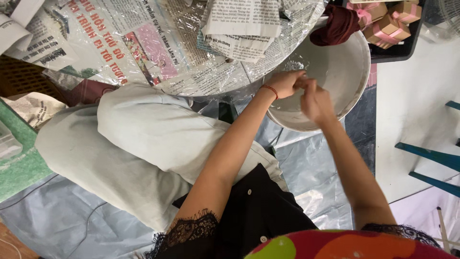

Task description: The person ties a light blue ribbon around a small cardboard box, then folds a newspaper sheet and places it into a white plastic basket. The person then washes a small glass in a white bucket of water and dries it with a cloth.

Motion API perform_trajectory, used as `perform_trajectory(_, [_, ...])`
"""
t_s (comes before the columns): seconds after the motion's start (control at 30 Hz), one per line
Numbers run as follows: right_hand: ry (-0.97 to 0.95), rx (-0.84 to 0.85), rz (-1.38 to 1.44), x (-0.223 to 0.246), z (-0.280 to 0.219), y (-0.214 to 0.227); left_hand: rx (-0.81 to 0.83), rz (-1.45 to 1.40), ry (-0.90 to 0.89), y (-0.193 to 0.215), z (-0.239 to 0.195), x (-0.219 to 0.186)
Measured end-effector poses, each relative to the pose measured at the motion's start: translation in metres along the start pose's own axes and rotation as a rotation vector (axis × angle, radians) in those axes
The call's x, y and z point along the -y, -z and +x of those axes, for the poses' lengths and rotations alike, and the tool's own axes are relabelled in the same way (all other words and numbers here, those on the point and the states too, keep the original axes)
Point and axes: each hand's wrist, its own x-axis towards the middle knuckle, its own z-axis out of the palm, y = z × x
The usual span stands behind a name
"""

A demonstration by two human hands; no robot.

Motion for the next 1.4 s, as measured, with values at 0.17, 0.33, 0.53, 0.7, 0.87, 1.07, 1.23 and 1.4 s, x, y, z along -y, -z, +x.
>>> perform_trajectory(0.17, [0.077,0.058,0.03,-0.003,-0.007,0.003,0.32,-0.177,0.029,-0.001,0.001,-0.008])
perform_trajectory(0.33, [-0.409,-0.096,0.853,0.011,-0.001,-0.024,0.063,0.178,0.108,0.0,-0.012,-0.021])
perform_trajectory(0.53, [-0.679,-0.103,2.128,-0.019,0.024,-0.033,-0.064,0.441,0.117,-0.011,-0.011,-0.032])
perform_trajectory(0.7, [-0.757,-0.393,1.746,0.017,0.029,-0.034,-0.163,0.312,0.032,-0.005,-0.008,-0.027])
perform_trajectory(0.87, [-0.359,-0.359,0.723,0.032,0.003,-0.026,-0.218,-0.037,0.034,0.003,-0.015,-0.027])
perform_trajectory(1.07, [0.166,-0.131,-0.005,-0.024,-0.008,-0.024,-0.19,0.063,-0.037,-0.003,-0.012,-0.023])
perform_trajectory(1.23, [-0.113,-0.361,0.491,0.015,0.001,-0.041,-0.213,0.147,0.098,-0.006,-0.008,-0.017])
perform_trajectory(1.4, [-0.764,-0.348,1.227,0.045,0.048,-0.005,-0.581,0.324,0.046,-0.002,-0.007,-0.026])
